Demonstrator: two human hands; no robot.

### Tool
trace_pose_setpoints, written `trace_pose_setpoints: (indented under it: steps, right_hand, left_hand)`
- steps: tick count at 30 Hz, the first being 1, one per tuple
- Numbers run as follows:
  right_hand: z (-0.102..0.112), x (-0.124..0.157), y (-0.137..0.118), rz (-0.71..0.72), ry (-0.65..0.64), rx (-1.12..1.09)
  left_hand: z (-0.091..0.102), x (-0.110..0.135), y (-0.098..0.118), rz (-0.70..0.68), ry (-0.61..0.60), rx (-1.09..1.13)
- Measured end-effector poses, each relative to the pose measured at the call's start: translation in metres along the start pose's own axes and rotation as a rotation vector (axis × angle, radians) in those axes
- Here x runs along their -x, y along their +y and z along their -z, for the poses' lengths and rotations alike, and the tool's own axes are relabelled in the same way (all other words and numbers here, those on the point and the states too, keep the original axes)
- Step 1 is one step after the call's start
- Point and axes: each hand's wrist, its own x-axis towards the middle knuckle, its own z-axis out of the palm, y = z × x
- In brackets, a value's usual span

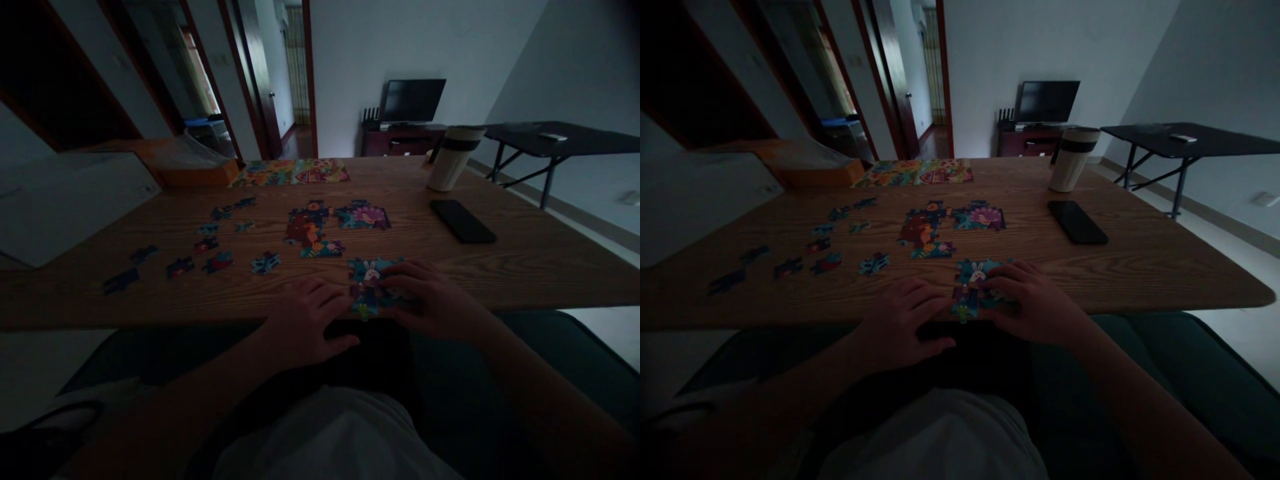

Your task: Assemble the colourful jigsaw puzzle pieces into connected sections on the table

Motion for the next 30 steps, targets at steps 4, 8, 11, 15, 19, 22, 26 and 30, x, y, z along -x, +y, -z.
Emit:
trace_pose_setpoints:
  steps: [4,8,11,15,19,22,26,30]
  right_hand:
    - [0.001,0.0,-0.003,-0.026,0.008,0.006]
    - [0.0,0.002,-0.003,-0.056,0.026,0.011]
    - [-0.001,0.004,-0.002,-0.086,0.043,0.014]
    - [-0.004,0.01,0.002,-0.112,0.036,0.023]
    - [-0.007,0.015,0.005,-0.14,0.058,0.058]
    - [-0.009,0.017,0.007,-0.157,0.099,0.061]
    - [-0.011,0.016,0.006,-0.177,0.13,0.052]
    - [-0.015,0.016,0.003,-0.222,0.189,0.084]
  left_hand:
    - [-0.015,-0.01,0.007,0.076,0.021,-0.034]
    - [-0.016,-0.008,0.003,0.022,0.094,0.011]
    - [-0.008,0.0,-0.001,-0.01,0.212,0.025]
    - [0.006,0.015,-0.003,0.031,0.352,0.006]
    - [0.021,0.045,-0.009,0.141,0.451,-0.101]
    - [0.036,0.089,-0.024,0.251,0.471,-0.303]
    - [0.054,0.153,-0.054,0.455,0.531,-0.575]
    - [0.064,0.183,-0.081,0.607,0.563,-0.659]
